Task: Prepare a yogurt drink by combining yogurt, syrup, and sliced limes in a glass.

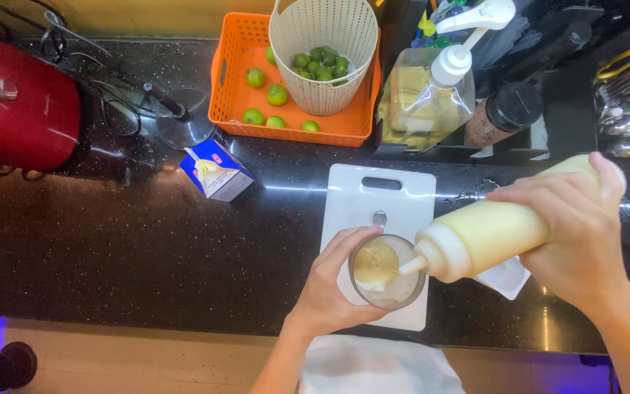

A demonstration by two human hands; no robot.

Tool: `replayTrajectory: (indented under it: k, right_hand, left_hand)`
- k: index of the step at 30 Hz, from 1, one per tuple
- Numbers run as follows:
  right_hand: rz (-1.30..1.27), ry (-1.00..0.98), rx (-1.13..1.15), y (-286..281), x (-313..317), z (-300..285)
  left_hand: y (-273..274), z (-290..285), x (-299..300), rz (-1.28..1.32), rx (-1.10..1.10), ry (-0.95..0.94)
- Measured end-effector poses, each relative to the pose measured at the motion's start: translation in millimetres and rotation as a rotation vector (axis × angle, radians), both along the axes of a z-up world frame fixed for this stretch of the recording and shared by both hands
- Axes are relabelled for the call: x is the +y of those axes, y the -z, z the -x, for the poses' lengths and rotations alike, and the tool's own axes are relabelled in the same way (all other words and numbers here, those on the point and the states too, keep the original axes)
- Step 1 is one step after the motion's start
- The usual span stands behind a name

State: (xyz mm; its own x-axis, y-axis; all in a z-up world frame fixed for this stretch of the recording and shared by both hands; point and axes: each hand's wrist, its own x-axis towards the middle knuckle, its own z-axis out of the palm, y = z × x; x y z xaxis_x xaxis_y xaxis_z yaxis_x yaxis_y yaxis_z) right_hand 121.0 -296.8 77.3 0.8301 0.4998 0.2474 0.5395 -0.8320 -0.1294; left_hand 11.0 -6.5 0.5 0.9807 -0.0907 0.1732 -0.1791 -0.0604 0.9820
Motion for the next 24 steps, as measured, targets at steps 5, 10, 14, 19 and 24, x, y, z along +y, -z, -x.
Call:
replayTrajectory:
  k: [5,10,14,19,24]
  right_hand:
    - [-0.045,0.014,0.084,3.6,6.6,-2.6]
    - [-0.064,-0.004,0.119,15.1,11.1,-5.1]
    - [-0.141,-0.009,0.14,27.0,11.6,-5.3]
    - [-0.14,-0.002,0.149,39.5,9.7,-6.1]
    - [-0.14,0.024,0.156,44.5,12.1,-5.3]
  left_hand:
    - [-0.5,-0.9,-0.4,-0.006,-0.041,-0.005]
    - [3.1,-0.9,-6.9,-0.024,0.004,-0.001]
    - [5.9,0.9,-10.9,0.004,0.006,-0.023]
    - [5.6,-1.9,-11.0,0.012,0.002,-0.022]
    - [6.3,-5.1,-13.1,-0.035,0.018,-0.037]
